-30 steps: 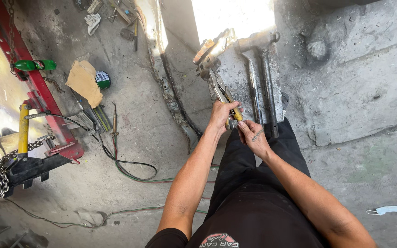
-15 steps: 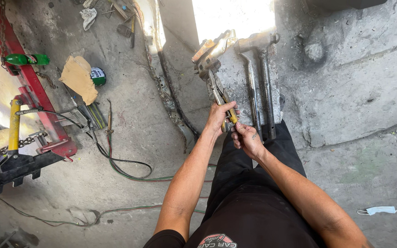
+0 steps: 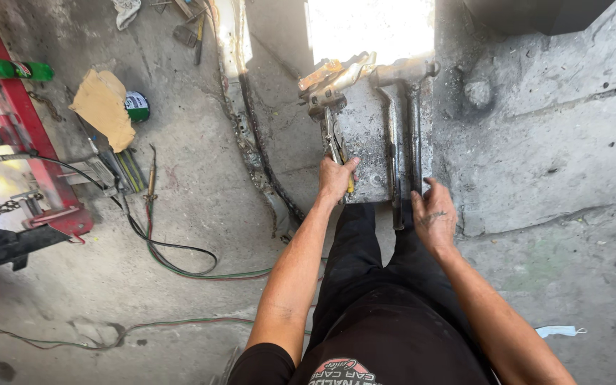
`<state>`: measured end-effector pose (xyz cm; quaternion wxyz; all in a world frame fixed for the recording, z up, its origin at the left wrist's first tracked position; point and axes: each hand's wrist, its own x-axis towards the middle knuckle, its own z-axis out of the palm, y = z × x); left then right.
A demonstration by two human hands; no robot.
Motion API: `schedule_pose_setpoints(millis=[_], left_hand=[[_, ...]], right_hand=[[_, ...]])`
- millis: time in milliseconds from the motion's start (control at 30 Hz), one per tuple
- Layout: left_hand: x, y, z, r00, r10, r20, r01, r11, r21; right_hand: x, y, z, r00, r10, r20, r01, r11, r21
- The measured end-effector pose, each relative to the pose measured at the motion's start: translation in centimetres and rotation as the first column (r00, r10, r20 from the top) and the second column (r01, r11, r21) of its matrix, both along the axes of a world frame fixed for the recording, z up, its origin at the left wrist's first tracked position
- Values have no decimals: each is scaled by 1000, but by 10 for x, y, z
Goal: The person uses pliers to hold a metal part on a concrete block and repeatedly strikes it with a hammer to reshape or break it. They adjust the grip and reposition the part several times while continuing to hammer.
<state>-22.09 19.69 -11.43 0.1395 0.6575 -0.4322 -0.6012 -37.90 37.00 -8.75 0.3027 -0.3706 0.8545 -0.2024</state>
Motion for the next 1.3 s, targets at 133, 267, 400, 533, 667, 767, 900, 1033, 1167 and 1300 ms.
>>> schedule_pose_setpoints(millis=[133, 267, 400, 533, 667, 767, 900, 1033, 1167, 1300], left_hand=[[1, -4, -3, 1000, 17, -8, -18, 1000, -19], [-1, -2, -2, 998, 55, -19, -55, 998, -9], [0, -2, 3, 971, -113, 212, 147, 977, -153], [9, -4, 2, 869, -227, 440, 315, 939, -137], [21, -3, -1, 836, -330, 438, 419, 900, -124], [30, 0, 2, 816, -412, 405, 496, 859, -126], [36, 10, 8, 871, -281, 404, 420, 851, -314], [42, 38, 14, 922, -25, 386, 312, 638, -704], [32, 84, 27, 911, -317, 265, 413, 700, -583], [-5, 111, 37, 833, -530, 160, 553, 807, -206]], right_hand=[[-6, -3, -14, 996, 81, 26, -84, 992, 98], [-3, -4, -31, 995, 29, 97, -34, 998, 55], [-19, -2, -32, 985, 119, 129, -110, 991, -69], [-40, -6, -8, 966, -25, 258, -8, 992, 127], [-79, -14, 44, 969, -41, 243, -45, 941, 337], [-113, -31, 82, 994, 75, 81, -105, 871, 480], [-131, -59, 115, 928, 363, -83, -280, 828, 485], [-121, -86, 124, 917, 393, -65, -342, 861, 375], [-109, -105, 113, 951, 140, 276, -232, 913, 335], [-105, -102, 95, 783, -103, 614, -137, 934, 331]])
